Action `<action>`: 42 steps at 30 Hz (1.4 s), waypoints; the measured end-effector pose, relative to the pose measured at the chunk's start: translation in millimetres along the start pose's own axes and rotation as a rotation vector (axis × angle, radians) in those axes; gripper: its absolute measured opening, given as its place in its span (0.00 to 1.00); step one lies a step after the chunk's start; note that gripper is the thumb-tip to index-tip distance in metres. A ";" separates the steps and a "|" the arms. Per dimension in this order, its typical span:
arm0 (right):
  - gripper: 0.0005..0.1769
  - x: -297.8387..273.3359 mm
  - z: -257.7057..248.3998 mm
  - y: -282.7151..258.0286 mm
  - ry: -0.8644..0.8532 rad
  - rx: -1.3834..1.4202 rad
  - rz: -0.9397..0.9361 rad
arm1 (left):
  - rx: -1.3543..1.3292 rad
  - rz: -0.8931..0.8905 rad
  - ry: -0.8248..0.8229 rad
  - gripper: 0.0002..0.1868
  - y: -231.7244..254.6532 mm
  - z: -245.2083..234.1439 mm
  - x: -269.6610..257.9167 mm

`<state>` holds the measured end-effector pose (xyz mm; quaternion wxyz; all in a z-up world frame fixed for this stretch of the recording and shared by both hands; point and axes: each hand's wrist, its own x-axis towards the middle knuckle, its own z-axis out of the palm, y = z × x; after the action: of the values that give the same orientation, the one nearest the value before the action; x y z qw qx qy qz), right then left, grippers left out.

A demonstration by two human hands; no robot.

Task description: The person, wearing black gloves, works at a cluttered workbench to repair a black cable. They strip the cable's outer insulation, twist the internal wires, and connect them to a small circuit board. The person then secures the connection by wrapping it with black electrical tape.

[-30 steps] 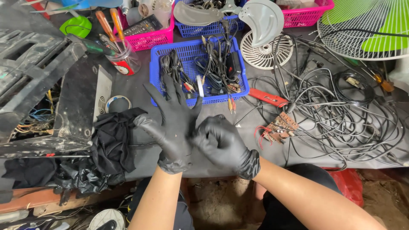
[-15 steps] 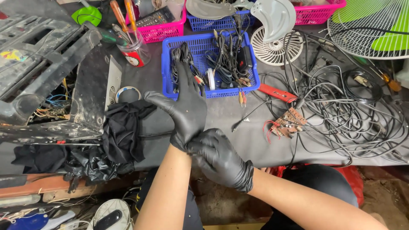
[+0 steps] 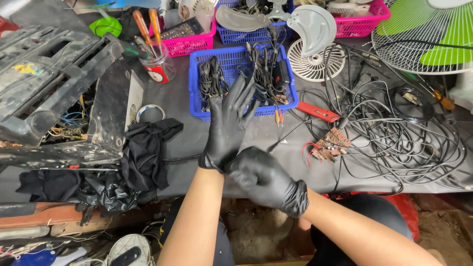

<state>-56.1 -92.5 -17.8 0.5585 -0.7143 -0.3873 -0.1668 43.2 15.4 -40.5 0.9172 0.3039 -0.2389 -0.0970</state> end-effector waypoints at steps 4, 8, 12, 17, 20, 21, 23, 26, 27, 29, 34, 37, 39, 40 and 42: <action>0.08 24.3 -17.2 -18.2 0.325 -0.100 0.231 | -0.158 -0.157 -0.027 0.44 1.9 23.5 -4.3; 0.04 15.2 -18.5 -6.8 0.502 -0.196 0.309 | 0.143 -0.054 -0.145 0.51 -15.1 21.7 -5.3; 0.06 23.5 -21.5 -17.3 0.583 -0.249 0.306 | 0.510 0.180 0.062 0.51 -5.8 45.6 -3.2; 0.02 35.5 -18.8 -30.9 0.659 -0.091 0.566 | 0.954 0.551 0.342 0.39 -5.3 44.7 0.5; 0.04 33.9 -18.9 -20.3 0.638 -0.040 0.646 | 1.197 0.679 0.454 0.42 -3.2 43.4 3.8; 0.05 30.9 -18.8 -14.8 0.603 -0.069 0.652 | 1.259 0.741 0.425 0.41 -2.6 42.0 2.6; 0.06 32.9 -21.7 -19.6 0.574 -0.082 0.648 | 1.264 0.733 0.443 0.44 -1.7 40.2 4.8; 0.08 28.5 -24.5 -15.7 0.496 -0.157 0.526 | 1.252 0.664 0.445 0.49 6.3 45.2 3.1; 0.08 24.9 -24.8 -12.8 0.447 -0.221 0.415 | 1.233 0.595 0.428 0.50 9.5 48.1 0.8; 0.07 21.0 -18.8 -9.1 0.428 -0.256 0.365 | 1.192 0.529 0.441 0.52 2.4 31.5 6.0; 0.05 21.1 -6.6 -10.5 0.403 -0.286 0.280 | 1.004 0.422 0.456 0.54 11.9 39.1 -0.7; 0.06 22.3 -2.0 -20.7 0.422 -0.213 0.292 | 0.738 0.457 0.261 0.74 17.9 29.9 0.1; 0.04 13.4 0.0 -18.1 0.453 -0.136 0.379 | 0.735 0.310 0.140 0.83 17.7 25.7 -1.6; 0.04 16.9 -2.5 -18.3 0.453 -0.136 0.382 | 0.734 0.307 0.141 0.83 19.5 29.7 -3.1; 0.05 22.5 -8.6 -19.8 0.528 0.068 0.413 | 0.984 0.253 0.093 0.77 20.8 38.6 -6.0</action>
<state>-54.5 -90.7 13.3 0.6850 -0.6909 -0.0814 -0.2164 19.5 14.2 -3.1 0.6798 0.6724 -0.2500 0.1525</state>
